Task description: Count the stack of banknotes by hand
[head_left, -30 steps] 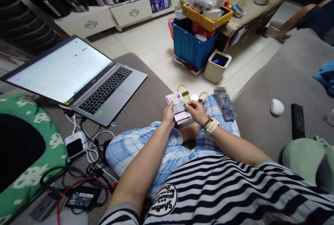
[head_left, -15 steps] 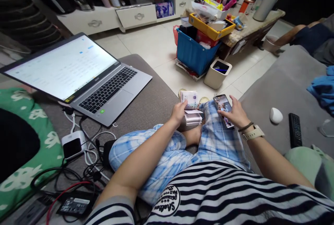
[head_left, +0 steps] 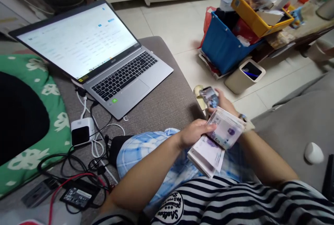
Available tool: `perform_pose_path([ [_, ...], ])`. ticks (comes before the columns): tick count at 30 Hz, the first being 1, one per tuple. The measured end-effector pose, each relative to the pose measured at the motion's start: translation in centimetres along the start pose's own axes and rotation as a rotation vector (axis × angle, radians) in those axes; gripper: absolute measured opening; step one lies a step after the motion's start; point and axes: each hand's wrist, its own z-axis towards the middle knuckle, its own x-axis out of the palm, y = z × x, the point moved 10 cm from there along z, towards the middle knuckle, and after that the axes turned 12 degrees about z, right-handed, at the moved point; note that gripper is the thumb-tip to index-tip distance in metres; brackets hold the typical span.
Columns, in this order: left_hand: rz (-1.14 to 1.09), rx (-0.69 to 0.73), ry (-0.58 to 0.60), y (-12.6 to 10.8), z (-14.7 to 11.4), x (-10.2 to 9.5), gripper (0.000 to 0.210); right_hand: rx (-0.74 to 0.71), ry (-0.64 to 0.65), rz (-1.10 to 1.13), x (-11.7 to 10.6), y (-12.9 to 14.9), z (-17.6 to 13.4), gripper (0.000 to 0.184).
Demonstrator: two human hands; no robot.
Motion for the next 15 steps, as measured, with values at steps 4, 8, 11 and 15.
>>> perform_pose_path([
  [4, 0.008, -0.031, 0.042, -0.3, -0.9, -0.6, 0.05, -0.146, 0.203, 0.013, 10.1, 6.7, 4.2, 0.101],
  [8, -0.05, -0.022, 0.061, -0.9, -0.9, -1.3, 0.047, -0.139, 0.175, -0.036, 15.9, 11.1, 5.1, 0.092],
  [11, -0.078, -0.013, 0.038, -1.1, -0.8, -2.1, 0.047, -0.187, 0.156, 0.016, 17.0, 12.3, 5.1, 0.088],
  [15, -0.096, -0.008, -0.022, -1.0, 0.1, -3.6, 0.043, -0.281, 0.162, 0.146, 13.7, 9.0, 6.0, 0.075],
])
